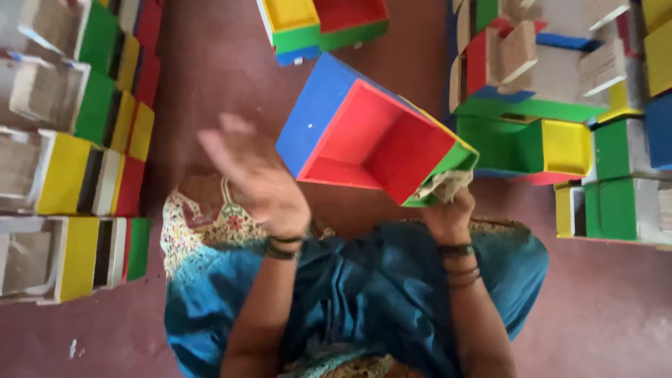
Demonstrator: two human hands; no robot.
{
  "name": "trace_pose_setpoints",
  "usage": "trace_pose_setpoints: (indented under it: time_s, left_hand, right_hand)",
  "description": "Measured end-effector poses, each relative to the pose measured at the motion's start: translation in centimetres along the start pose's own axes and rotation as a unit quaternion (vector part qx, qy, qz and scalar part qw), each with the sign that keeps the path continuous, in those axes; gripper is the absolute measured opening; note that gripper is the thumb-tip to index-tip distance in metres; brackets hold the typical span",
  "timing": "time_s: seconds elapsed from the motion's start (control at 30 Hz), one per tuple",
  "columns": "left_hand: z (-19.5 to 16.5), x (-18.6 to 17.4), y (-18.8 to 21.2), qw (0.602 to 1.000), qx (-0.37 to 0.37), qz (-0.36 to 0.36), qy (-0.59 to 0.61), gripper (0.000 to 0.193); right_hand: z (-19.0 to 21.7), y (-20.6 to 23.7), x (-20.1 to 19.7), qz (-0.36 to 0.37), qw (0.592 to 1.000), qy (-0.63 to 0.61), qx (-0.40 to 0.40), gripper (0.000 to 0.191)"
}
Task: The person sits on the floor and wipes colorful wooden toy boxes with a cloth, one box at a time, turning each box to clean its inner compartments and outer sides, then sets the finished box aside and picks up the next one.
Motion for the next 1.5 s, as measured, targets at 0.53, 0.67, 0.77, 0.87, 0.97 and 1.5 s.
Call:
trace_pose_setpoints:
  time_s: [0.53, 0.67, 0.77, 0.87, 0.97, 1.5]
  left_hand:
    - [6.2, -8.1, 7.3, 0.784, -0.404, -0.211, 0.422, 0.105]
    - [5.9, -7.4, 6.7, 0.829, -0.353, -0.233, 0.365, 0.092]
    - [6.0, -7.0, 6.5, 0.846, -0.324, -0.201, 0.373, 0.083]
    - [6.1, -6.6, 7.2, 0.83, -0.336, -0.19, 0.403, 0.081]
    - [6.8, -6.4, 8.2, 0.815, -0.365, -0.22, 0.393, 0.08]
    - [6.3, -3.6, 7.9, 0.759, -0.455, -0.059, 0.461, 0.088]
  right_hand:
    - [-2.4, 8.9, 7.6, 0.119, 0.9, 0.402, -0.119, 0.049]
    - [1.6, 9.1, 9.3, 0.01, 0.92, 0.324, -0.221, 0.037]
    - [4.7, 10.4, 12.6, -0.048, 0.851, 0.422, -0.309, 0.032]
    - [5.6, 12.3, 17.0, -0.001, 0.74, 0.549, -0.389, 0.035]
    - [4.9, 12.8, 20.6, 0.128, 0.632, 0.656, -0.393, 0.041]
    - [9.6, 9.8, 20.5, -0.003, 0.484, 0.758, -0.436, 0.022]
Point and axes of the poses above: each hand's wrist, its own y-axis away from the middle knuckle, its own x-axis out of the palm, z = x × y, the point moved 1 cm from there along -y, towards the middle knuckle, and after that the axes turned 7 degrees about y, right-handed, at the moved point
